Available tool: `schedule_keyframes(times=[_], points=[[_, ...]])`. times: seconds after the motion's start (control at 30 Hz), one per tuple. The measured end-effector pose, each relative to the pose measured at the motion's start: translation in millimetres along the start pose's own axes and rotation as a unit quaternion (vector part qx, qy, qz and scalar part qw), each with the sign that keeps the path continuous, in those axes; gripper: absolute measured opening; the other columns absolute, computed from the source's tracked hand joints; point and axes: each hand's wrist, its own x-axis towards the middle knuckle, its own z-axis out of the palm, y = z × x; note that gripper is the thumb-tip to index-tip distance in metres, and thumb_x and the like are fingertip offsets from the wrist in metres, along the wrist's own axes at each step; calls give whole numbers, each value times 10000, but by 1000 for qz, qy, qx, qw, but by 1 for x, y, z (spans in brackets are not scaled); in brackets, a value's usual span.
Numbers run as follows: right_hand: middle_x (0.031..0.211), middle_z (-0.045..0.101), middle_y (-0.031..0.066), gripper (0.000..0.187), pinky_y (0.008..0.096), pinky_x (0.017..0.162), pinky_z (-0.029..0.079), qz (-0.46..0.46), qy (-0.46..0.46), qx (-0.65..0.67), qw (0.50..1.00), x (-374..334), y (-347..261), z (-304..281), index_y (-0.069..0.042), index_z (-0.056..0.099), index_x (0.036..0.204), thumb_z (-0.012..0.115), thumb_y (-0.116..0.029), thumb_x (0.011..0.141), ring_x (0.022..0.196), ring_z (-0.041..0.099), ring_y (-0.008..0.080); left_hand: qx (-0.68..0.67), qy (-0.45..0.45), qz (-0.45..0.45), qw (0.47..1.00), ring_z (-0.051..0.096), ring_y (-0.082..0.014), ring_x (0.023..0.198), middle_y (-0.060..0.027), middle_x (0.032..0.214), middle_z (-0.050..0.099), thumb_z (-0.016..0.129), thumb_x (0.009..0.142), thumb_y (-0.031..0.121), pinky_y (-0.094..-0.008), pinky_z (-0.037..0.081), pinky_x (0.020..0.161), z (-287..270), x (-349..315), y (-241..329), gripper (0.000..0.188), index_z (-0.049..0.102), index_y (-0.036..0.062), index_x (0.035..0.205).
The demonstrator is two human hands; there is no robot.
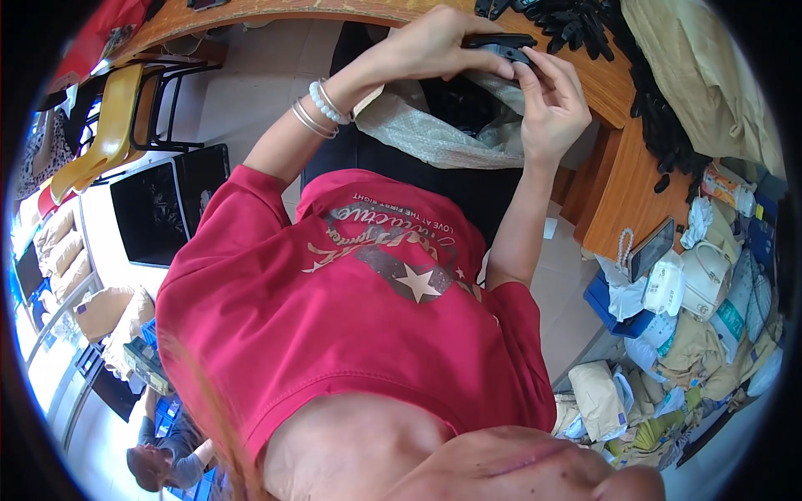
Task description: Sorting and inspecting black plastic hardware parts on a workbench.
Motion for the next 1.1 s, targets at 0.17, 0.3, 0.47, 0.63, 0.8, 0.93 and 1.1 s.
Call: schedule_keyframes(times=[0.17,0.3,0.47,0.63,0.8,0.93,1.1], points=[[934,630,63,253,220,715,514,3,17,39,999,-2,2,-3,19,687,1028,722,36,778,805,612,106,30,172,158,972,642,-218,580,-146,750,676,718,827,269,-311,508,546,38,3,-34,347,675,27,1071],[931,630,54,351,216,730,486,113,-65,145,981,4,3,-11,4,665,1095,739,31,752,787,579,92,19,174,189,966,643,-309,622,-199,798,664,726,807,239,-353,512,579,38,-1,-36,356,663,7,1071],[946,643,41,356,213,720,475,41,-52,74,995,3,12,-17,-4,668,1080,746,34,734,765,572,89,36,155,187,969,643,-309,616,-187,772,666,717,815,231,-349,514,581,37,1,-33,349,662,9,1078],[836,671,31,270,221,691,477,96,-34,41,994,0,19,-17,-6,699,998,758,3,734,746,601,91,40,108,146,983,648,-269,591,-174,754,671,695,839,322,-339,513,554,36,-8,-27,408,652,11,1099],[822,684,33,178,226,659,481,144,-124,-1,982,23,30,-39,-21,706,1002,682,-109,850,730,623,99,17,73,109,991,656,-306,748,-181,872,674,649,873,345,-355,525,678,46,-15,-37,406,647,7,1097],[876,701,76,176,255,722,525,-130,-22,-309,942,64,60,-56,-28,703,1040,613,-73,895,741,654,128,22,154,205,966,646,-320,786,-157,839,658,635,883,265,-371,517,708,42,7,-54,280,661,13,1003],[984,576,62,351,346,742,496,-173,-92,-446,874,80,65,-45,-202,694,1118,681,-56,798,879,595,240,186,176,10,967,592,-394,762,-187,853,576,581,842,72,-434,489,664,21,55,-84,145,650,-2,946]])
